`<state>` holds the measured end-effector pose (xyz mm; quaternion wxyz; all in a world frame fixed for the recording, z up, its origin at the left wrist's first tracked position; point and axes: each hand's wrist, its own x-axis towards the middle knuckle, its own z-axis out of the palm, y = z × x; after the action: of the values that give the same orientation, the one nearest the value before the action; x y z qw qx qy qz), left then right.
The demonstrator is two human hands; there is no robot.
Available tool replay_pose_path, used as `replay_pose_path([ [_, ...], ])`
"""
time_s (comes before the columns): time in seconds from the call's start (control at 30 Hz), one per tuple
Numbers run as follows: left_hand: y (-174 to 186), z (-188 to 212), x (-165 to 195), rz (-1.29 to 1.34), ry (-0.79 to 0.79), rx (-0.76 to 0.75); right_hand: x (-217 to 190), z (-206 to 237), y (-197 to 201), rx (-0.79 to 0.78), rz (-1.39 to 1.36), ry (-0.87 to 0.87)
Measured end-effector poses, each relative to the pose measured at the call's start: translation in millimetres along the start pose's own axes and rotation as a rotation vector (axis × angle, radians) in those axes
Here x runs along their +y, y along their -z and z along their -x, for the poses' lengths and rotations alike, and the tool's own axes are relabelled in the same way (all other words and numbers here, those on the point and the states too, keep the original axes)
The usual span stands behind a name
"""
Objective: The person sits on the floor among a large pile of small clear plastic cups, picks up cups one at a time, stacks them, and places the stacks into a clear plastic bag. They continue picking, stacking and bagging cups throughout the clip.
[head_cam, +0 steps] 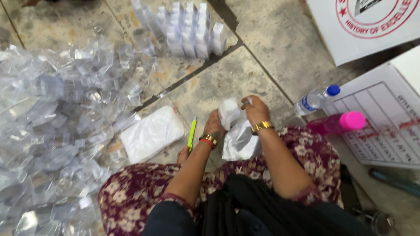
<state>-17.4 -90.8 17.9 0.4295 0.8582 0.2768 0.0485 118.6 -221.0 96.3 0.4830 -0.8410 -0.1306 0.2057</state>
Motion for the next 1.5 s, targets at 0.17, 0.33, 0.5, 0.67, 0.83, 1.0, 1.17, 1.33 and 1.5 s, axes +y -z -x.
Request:
replay_pose_path([
  [0.17,-27.3,-59.8,17.9,0.279,0.032,-0.272,-10.5,-5.2,69.8,0.148,-0.627,0.236],
  [0.33,-58.2,-172.0,69.4,0.039,0.169,-0.383,9.3,-28.2,76.4,0.124,-0.874,0.096],
  [0.5,-41.4,-260.8,106.7,-0.280,0.131,0.533,21.7,-35.5,73.0,0.019,-0.933,-0.035],
  [0.67,46.8,-299.3,74.8,-0.408,-0.070,1.144,4.7,-33.5,59.7,-0.113,-1.038,-0.166],
  [0.83,93.7,-306.7,61.5,-0.337,0.074,0.670,-1.9,-30.1,54.9,-0.173,-0.866,-0.094],
  [1.0,115.3,-304.6,27.9,-0.362,0.018,0.328,13.9,-28.2,52.3,-0.216,-0.900,-0.118],
  [1.17,86.4,-214.5,-6.1,-0.697,-0.392,0.202,29.1,-43.0,32.0,-0.178,-0.973,-0.237],
  [1.33,52.9,-42.5,5.9,-0.292,-0.099,0.031,33.0,-47.0,24.4,-0.219,-0.770,-0.027],
  [1.5,76.8,26.9,50.5,-0.203,-0.209,0.066,3.6,-14.1,26.5,-0.222,-0.022,0.169],
])
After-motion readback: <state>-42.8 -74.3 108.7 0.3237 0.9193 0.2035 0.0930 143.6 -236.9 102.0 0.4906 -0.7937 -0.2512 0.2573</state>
